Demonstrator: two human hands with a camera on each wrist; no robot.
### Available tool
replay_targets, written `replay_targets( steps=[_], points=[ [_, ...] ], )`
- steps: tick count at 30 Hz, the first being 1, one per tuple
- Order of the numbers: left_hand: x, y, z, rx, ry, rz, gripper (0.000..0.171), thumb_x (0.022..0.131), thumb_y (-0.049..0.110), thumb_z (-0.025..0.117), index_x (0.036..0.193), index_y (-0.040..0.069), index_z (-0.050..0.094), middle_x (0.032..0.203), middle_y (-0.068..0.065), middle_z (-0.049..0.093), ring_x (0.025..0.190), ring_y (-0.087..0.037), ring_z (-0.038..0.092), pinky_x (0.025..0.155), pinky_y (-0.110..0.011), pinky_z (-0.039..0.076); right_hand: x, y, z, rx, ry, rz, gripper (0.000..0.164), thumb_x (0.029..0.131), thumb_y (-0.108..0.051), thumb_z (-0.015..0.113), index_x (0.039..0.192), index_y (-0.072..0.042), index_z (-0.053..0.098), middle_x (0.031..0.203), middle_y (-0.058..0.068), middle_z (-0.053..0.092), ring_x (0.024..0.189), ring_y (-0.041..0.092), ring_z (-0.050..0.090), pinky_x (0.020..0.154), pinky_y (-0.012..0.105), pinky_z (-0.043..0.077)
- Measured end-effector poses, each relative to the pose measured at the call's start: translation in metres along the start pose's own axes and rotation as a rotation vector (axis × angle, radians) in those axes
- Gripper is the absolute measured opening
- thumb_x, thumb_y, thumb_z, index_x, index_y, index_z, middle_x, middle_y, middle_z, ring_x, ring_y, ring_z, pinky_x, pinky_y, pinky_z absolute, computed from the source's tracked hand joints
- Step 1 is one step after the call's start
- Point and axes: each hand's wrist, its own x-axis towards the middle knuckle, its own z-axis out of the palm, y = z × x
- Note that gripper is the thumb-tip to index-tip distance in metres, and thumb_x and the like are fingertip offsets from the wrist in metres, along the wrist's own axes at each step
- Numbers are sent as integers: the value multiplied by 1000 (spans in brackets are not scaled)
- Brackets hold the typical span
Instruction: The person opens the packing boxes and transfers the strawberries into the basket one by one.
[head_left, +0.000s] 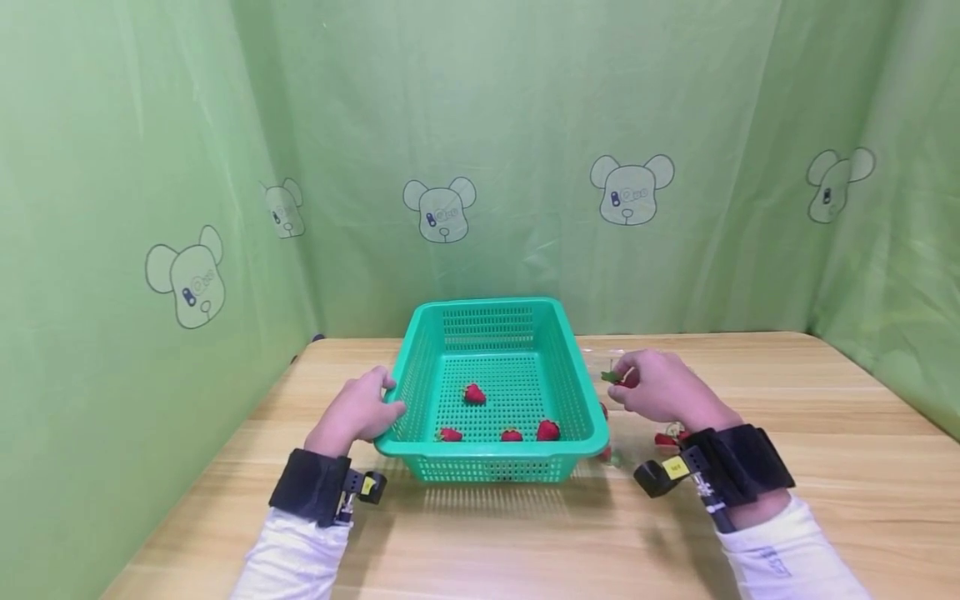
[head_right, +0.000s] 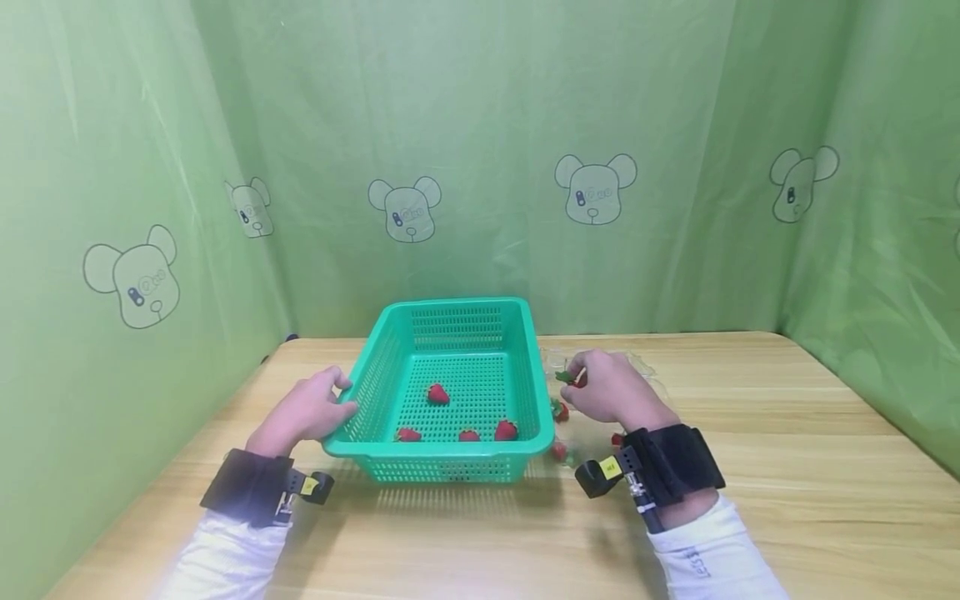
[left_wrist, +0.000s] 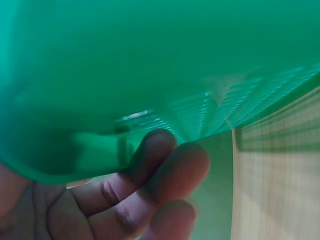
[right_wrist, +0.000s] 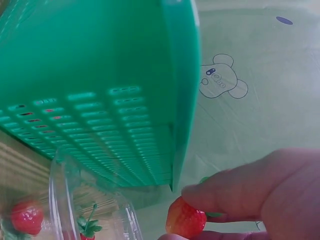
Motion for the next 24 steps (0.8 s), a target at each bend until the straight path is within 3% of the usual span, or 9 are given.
replay_targets(
  steps=[11,24],
  points=[
    [0,0,0,7,2,11,38,90,16,61,121,-3,48,95,-18,61,63,-19,59,57,-30,51,-3,-7,-3,-5,28,-16,27,88,-18,64,105,2,63,89,17,68,74,23,63,61,38,54],
    [0,0,-1,9,13,23,40,89,16,61,121,-4,49,106,-22,60,68,-20,58,58,-31,50,-7,-18,-4,11,65,-37,29,88,-18,64,107,4,62,90,18,69,75,23,63,60,36,54]
  ],
)
